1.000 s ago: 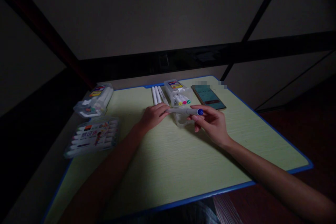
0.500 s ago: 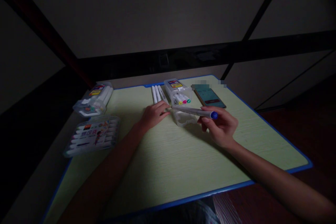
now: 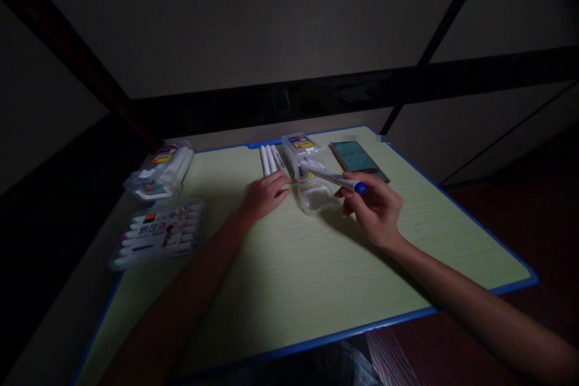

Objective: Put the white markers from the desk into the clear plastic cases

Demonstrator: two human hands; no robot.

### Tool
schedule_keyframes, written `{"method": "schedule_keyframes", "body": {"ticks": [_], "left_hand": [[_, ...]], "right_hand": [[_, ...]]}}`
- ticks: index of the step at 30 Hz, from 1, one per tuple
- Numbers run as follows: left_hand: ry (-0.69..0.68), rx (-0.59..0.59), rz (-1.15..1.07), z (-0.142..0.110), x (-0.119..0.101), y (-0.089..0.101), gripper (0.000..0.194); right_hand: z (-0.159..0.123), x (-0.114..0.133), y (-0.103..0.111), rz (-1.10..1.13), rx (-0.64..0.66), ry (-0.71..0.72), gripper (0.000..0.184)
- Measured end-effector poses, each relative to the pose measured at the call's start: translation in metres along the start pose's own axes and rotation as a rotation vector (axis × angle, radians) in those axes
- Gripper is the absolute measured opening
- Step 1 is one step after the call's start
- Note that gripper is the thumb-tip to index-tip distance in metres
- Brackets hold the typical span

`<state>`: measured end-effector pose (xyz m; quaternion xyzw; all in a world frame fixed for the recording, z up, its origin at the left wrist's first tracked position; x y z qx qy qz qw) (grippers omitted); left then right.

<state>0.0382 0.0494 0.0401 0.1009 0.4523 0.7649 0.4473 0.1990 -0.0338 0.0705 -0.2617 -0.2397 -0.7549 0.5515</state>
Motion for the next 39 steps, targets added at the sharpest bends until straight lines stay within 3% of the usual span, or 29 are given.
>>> {"method": "schedule_keyframes", "body": {"ticks": [14,39], "left_hand": [[0.011,0.001,0.008,0.0,0.002,-0.002,0.01],[0.022,0.016,0.02,0.001,0.001,-0.002,0.011]], "right_hand": [[-0.002,-0.014,-0.009,0.024,0.065,-0.115,0.024],[-0.002,-0.006,-0.013,-0.019,0.135,-0.064,0.026]]}}
Point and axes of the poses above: each hand's wrist, its own z-axis towards the middle knuckle, its own y-axis out of the back of the hand, x = y × z, the point moved 9 cm from there along z, towards the middle knuckle, and after that the axes turned 10 degrees about y, right-handed, at the moved point
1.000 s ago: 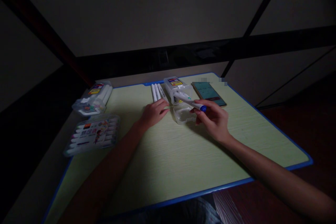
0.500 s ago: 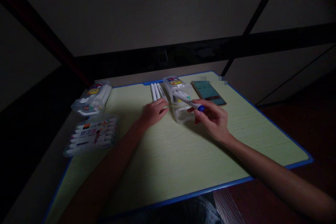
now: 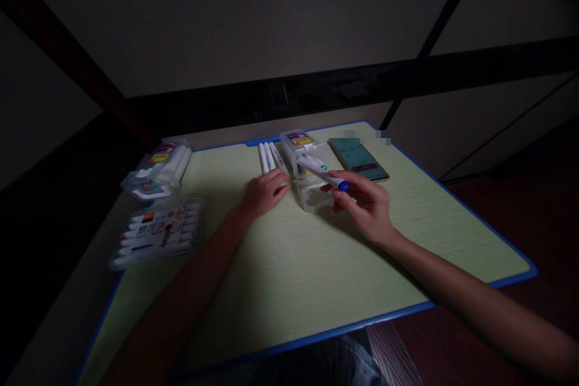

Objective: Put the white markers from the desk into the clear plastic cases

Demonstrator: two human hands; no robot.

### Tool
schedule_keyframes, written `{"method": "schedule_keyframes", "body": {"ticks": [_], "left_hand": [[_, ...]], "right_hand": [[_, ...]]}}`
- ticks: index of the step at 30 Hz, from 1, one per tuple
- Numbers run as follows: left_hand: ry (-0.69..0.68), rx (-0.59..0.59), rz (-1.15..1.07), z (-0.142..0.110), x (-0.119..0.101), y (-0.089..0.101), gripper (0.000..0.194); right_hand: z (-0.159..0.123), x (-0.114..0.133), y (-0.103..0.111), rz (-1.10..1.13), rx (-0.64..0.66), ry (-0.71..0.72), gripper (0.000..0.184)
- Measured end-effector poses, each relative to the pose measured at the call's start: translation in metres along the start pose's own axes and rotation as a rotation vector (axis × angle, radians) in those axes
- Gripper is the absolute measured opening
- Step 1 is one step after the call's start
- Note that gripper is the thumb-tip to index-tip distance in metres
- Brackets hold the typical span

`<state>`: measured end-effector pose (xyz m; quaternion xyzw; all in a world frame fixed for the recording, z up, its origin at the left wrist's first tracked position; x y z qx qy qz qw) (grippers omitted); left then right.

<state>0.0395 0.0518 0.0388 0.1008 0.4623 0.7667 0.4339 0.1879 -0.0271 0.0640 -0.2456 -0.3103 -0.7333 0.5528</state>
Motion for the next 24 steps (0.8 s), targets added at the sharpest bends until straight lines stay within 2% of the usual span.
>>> {"method": "schedule_keyframes", "body": {"ticks": [11,24], "left_hand": [[-0.014,-0.014,-0.006,0.0,-0.002,0.002,0.011],[-0.004,-0.001,-0.003,0.0,-0.001,0.0,0.01]], "right_hand": [[0.0,-0.005,-0.004,0.034,0.027,-0.027,0.027],[-0.001,-0.022,-0.023,0.288,0.086,-0.28,0.03]]}}
Point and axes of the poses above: each hand's wrist, its own z-axis towards the middle knuckle, its own y-axis out of the back of the hand, x = y × z, the point moved 9 cm from there along z, towards the middle knuckle, and after that the axes turned 10 degrees about y, right-handed, at the moved point
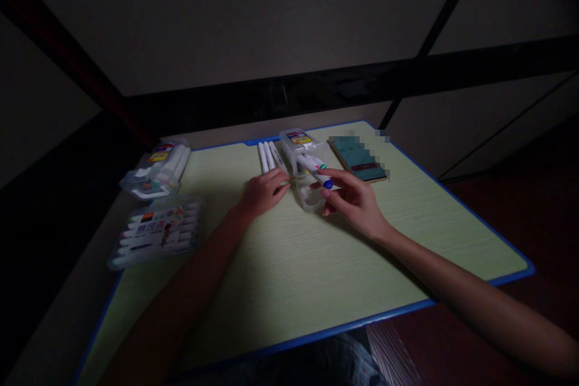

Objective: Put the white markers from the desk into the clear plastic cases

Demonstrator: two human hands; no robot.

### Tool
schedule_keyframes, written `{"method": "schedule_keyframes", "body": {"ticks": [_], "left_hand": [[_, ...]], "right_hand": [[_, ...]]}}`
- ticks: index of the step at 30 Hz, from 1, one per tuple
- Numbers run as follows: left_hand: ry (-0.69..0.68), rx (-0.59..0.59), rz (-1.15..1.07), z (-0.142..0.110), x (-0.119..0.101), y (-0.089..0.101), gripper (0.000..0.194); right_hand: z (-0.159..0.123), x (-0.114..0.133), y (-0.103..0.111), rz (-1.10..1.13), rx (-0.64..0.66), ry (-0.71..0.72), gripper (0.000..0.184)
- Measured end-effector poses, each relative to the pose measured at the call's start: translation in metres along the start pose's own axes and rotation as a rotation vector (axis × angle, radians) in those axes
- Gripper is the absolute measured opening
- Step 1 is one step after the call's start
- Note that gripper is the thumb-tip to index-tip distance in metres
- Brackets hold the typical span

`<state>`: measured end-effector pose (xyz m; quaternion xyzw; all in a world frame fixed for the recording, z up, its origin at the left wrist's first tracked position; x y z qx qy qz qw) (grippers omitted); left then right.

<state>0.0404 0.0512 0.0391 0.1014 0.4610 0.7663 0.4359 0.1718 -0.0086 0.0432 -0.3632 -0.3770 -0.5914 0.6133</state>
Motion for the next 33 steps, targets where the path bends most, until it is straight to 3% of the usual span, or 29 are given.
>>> {"method": "schedule_keyframes", "body": {"ticks": [9,13,33], "left_hand": [[-0.007,-0.001,0.004,0.0,-0.002,0.001,0.009],[-0.007,0.002,-0.002,0.0,-0.003,0.002,0.01],[0.008,0.012,0.006,0.002,-0.005,0.003,0.011]], "right_hand": [[0.003,-0.019,-0.006,0.205,0.066,-0.2,0.048],[0.002,-0.023,-0.006,0.259,0.063,-0.256,0.045],[0.0,-0.031,-0.013,0.31,0.026,-0.341,0.044]]}}
Point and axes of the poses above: each hand's wrist, its own z-axis towards the middle knuckle, its own y-axis out of the back of the hand, x = y × z, the point moved 9 cm from there along z, towards the middle knuckle, and after that the axes turned 10 degrees about y, right-handed, at the moved point
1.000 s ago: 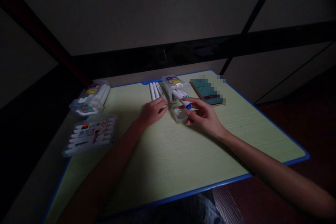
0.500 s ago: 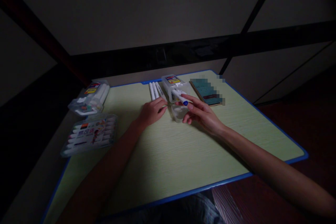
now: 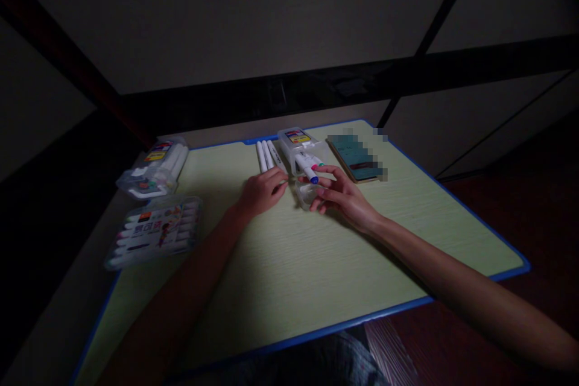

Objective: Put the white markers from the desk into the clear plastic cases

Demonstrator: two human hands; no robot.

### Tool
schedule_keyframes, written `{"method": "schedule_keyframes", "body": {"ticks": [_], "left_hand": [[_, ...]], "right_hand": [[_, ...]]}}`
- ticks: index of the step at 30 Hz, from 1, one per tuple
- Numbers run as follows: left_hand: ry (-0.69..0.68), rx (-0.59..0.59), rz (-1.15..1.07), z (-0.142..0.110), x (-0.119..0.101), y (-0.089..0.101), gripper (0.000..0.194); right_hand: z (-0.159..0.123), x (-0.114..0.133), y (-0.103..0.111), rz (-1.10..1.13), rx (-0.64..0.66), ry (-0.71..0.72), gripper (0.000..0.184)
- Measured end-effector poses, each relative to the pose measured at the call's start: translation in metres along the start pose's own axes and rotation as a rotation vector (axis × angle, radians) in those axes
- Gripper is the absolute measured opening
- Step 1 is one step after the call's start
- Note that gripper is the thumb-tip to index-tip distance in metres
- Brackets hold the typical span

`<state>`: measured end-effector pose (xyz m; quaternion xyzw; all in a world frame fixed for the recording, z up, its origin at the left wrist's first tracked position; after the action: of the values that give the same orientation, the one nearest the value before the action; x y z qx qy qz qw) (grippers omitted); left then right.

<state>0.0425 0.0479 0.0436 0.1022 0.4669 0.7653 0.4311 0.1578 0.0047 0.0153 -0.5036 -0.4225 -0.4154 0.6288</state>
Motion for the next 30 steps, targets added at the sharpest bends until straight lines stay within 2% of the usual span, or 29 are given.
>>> {"method": "schedule_keyframes", "body": {"ticks": [8,15,30], "left_hand": [[-0.006,-0.007,0.005,-0.0008,0.001,0.0,0.011],[0.0,0.006,-0.003,-0.0005,0.0013,-0.0006,0.012],[-0.006,0.01,-0.008,-0.0006,0.0017,-0.0018,0.013]], "right_hand": [[-0.0006,-0.0012,0.0008,-0.015,-0.024,-0.007,0.035],[-0.0018,0.0003,-0.0021,-0.012,0.008,0.005,0.027],[-0.0023,0.0015,-0.0015,-0.004,-0.002,-0.013,0.025]]}}
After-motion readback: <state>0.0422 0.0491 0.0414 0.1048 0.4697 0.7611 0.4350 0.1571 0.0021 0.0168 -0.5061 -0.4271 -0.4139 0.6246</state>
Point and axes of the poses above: each hand's wrist, its own z-axis towards the middle knuckle, its own y-axis out of the back of the hand, x = y × z, the point moved 9 cm from there along z, towards the middle knuckle, and after that the axes turned 10 degrees about y, right-handed, at the moved point
